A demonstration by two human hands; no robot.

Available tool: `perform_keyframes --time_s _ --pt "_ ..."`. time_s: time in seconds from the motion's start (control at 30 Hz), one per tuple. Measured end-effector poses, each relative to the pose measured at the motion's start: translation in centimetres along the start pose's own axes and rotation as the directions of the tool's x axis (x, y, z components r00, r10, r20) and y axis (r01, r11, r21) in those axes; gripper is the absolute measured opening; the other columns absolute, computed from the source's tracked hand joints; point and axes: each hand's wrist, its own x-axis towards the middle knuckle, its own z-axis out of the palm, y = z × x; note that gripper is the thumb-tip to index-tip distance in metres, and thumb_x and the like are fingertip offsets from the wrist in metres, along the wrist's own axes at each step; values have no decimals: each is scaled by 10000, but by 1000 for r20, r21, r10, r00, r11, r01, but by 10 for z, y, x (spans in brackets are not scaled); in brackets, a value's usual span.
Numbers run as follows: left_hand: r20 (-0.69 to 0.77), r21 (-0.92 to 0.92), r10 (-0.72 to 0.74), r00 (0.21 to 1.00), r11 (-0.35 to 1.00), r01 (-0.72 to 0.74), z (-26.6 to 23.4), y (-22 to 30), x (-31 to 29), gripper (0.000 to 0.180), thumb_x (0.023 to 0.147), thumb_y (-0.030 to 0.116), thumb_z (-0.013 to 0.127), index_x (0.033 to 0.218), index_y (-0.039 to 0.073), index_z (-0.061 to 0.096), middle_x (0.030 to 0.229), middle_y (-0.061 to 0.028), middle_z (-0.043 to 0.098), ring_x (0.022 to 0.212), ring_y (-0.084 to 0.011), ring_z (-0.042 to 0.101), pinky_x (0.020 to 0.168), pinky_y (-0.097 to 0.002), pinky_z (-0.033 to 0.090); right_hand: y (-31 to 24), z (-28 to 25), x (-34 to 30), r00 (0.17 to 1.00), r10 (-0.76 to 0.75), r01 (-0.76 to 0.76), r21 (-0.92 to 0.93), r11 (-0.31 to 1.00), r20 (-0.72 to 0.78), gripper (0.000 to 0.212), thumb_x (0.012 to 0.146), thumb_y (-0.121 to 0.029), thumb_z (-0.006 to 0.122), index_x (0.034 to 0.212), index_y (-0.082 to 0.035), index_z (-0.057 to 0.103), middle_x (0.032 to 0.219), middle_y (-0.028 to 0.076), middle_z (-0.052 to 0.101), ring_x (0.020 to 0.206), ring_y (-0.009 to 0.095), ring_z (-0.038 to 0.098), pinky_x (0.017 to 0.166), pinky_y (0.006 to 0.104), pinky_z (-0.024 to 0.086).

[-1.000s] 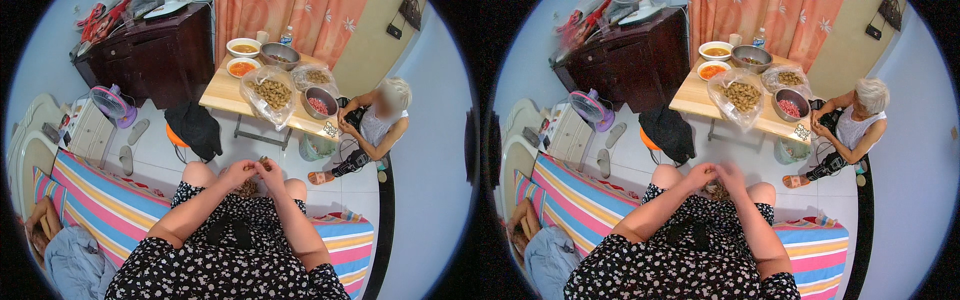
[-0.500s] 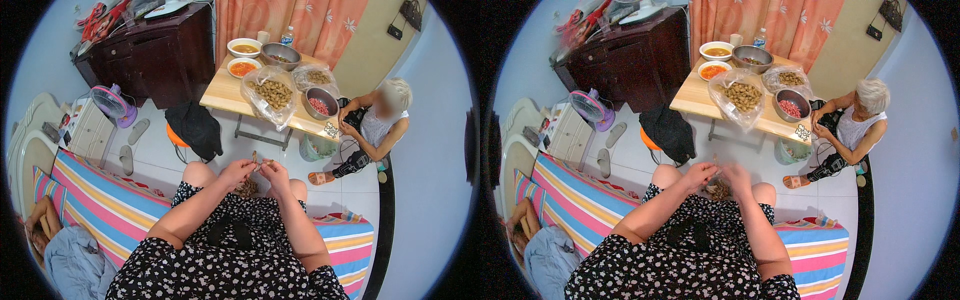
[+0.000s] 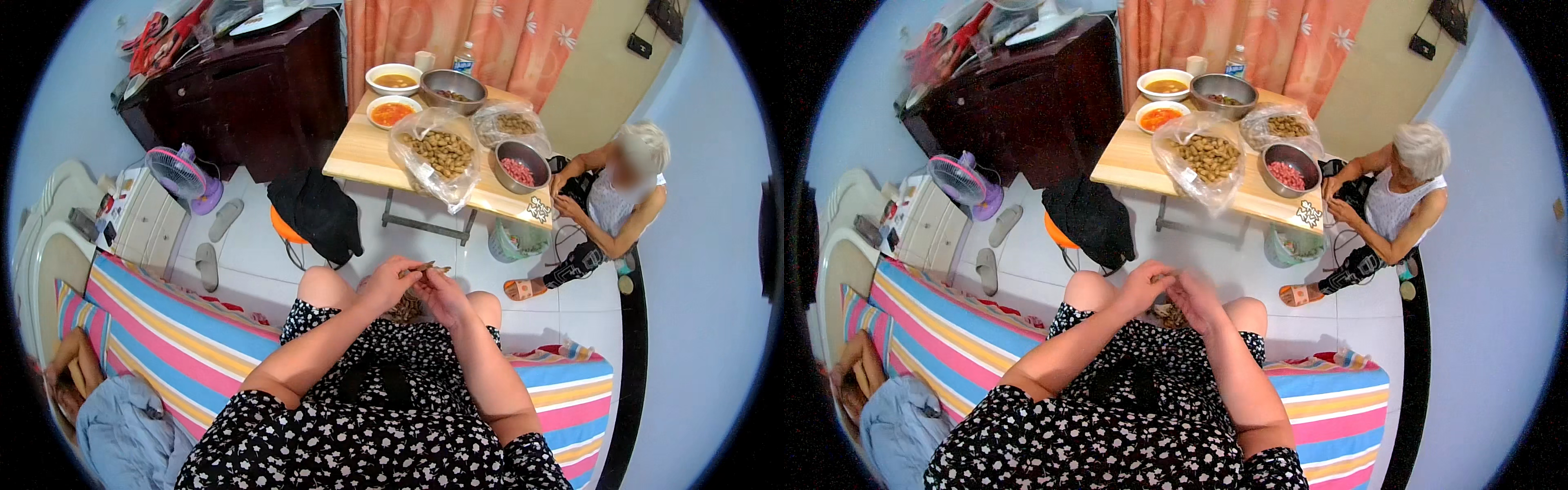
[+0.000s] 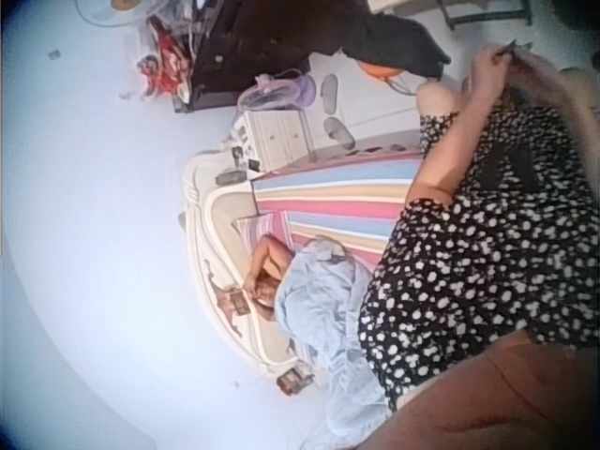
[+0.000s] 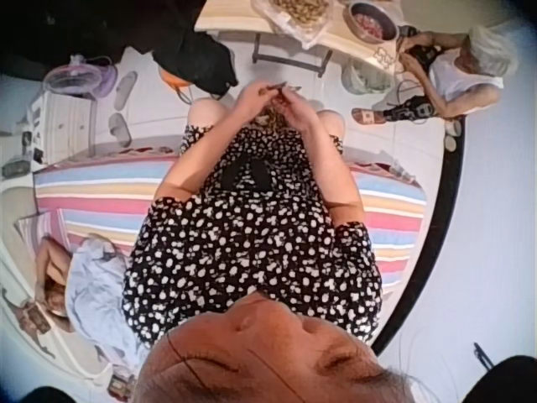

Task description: The person sits on the floor and manually peels peanuts, removing the shells and placing the kernels into a metal bowl. They handle the peanuts one by one, separating the edible parts from the waste shells which are discarded into a basket.

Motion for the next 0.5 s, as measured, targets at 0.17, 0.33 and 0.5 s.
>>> perform_keyframes --time_s 0.17,0.33,0.5 --pt "16 -71 37 999 997 -35 0 -5 3 221 769 145 626 952 21 622 915 -79 570 872 -174 541 781 -268 421 -2 -4 2 998 33 -36 66 997 53 159 873 -103 495 1017 -36 503 991 50 538 883 130 535 773 234 468" --pt "7 -103 13 1000 995 -13 3 -10 7 230 771 157 631 960 26 619 906 -75 571 858 -174 545 778 -267 422 -1 -4 1 999 -14 15 -23 1000 39 186 864 -70 486 1045 -24 497 1025 59 530 912 137 535 794 239 468" --pt "18 -29 -15 1000 999 15 2 -13 6 243 793 195 600 985 47 617 945 -90 561 854 -202 548 764 -283 429 -4 -5 -2 995 2 -3 9 1000 104 234 850 -40 475 1083 -15 487 1049 63 524 936 150 534 810 240 470"
